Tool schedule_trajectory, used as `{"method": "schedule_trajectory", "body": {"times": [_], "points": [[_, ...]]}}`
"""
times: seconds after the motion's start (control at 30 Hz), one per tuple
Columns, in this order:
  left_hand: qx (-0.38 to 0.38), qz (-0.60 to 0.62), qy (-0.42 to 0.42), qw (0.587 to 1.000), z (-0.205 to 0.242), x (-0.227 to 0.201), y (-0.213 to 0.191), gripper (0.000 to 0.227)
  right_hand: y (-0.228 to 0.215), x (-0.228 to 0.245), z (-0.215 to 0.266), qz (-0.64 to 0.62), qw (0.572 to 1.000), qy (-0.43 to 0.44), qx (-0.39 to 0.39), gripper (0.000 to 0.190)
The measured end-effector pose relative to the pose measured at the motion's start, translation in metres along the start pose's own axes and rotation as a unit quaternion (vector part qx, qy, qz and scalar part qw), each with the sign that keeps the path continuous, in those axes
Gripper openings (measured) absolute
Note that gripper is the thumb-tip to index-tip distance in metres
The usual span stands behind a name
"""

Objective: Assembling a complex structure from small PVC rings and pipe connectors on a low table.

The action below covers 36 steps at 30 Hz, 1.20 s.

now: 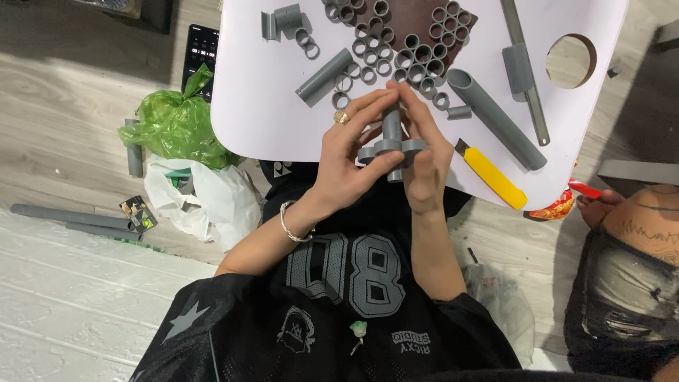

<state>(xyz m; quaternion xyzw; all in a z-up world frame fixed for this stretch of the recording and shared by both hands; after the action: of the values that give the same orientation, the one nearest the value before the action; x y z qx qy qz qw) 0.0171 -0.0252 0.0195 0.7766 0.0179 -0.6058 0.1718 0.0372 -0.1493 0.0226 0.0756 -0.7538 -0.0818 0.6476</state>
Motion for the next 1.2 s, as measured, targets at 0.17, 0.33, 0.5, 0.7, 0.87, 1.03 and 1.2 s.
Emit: {"method": "schedule_trajectory", "body": {"times": [0.17, 0.33, 0.5, 0.7, 0.87, 1.03, 1.2], "points": [[0.016, -0.024, 0.033, 0.999, -0.008, 0.003, 0.003, 0.065, 0.0, -0.004, -0.011, 0.033, 0.998, -0.031, -0.034, 0.086], [-0.013, -0.067, 0.065, 0.996, -0.013, 0.014, 0.0, 0.066, 0.0, -0.016, -0.015, 0.037, 0.998, -0.037, -0.026, 0.071], [-0.014, -0.148, 0.115, 0.982, -0.016, 0.012, -0.002, 0.056, 0.002, -0.003, -0.022, 0.038, 0.999, -0.037, 0.012, 0.07], [0.002, -0.12, 0.149, 0.982, -0.018, 0.015, 0.003, 0.042, 0.001, -0.011, -0.024, 0.071, 0.994, -0.067, -0.043, 0.061], [0.006, -0.11, 0.168, 0.98, -0.019, 0.015, 0.0, 0.037, 0.007, -0.011, -0.021, 0.067, 0.993, -0.079, -0.057, 0.06], [0.048, -0.15, 0.154, 0.975, -0.025, 0.01, -0.005, 0.032, 0.012, -0.009, -0.022, 0.064, 0.992, -0.085, -0.072, 0.06], [0.026, -0.09, 0.123, 0.988, -0.031, 0.006, -0.005, 0.038, 0.019, -0.001, -0.023, 0.056, 0.995, -0.049, -0.073, 0.053]]}}
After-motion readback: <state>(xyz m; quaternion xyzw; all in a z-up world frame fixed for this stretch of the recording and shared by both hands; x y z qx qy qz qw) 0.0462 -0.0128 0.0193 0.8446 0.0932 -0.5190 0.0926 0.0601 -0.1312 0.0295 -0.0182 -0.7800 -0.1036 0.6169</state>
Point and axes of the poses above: each hand's wrist, its own z-axis away from the middle knuckle, its own y-axis out of the palm, x = y × z, the point moved 2 cm from there along -z, towards the middle knuckle, and after that the axes turned 13 degrees about -x, right-handed, at the moved point
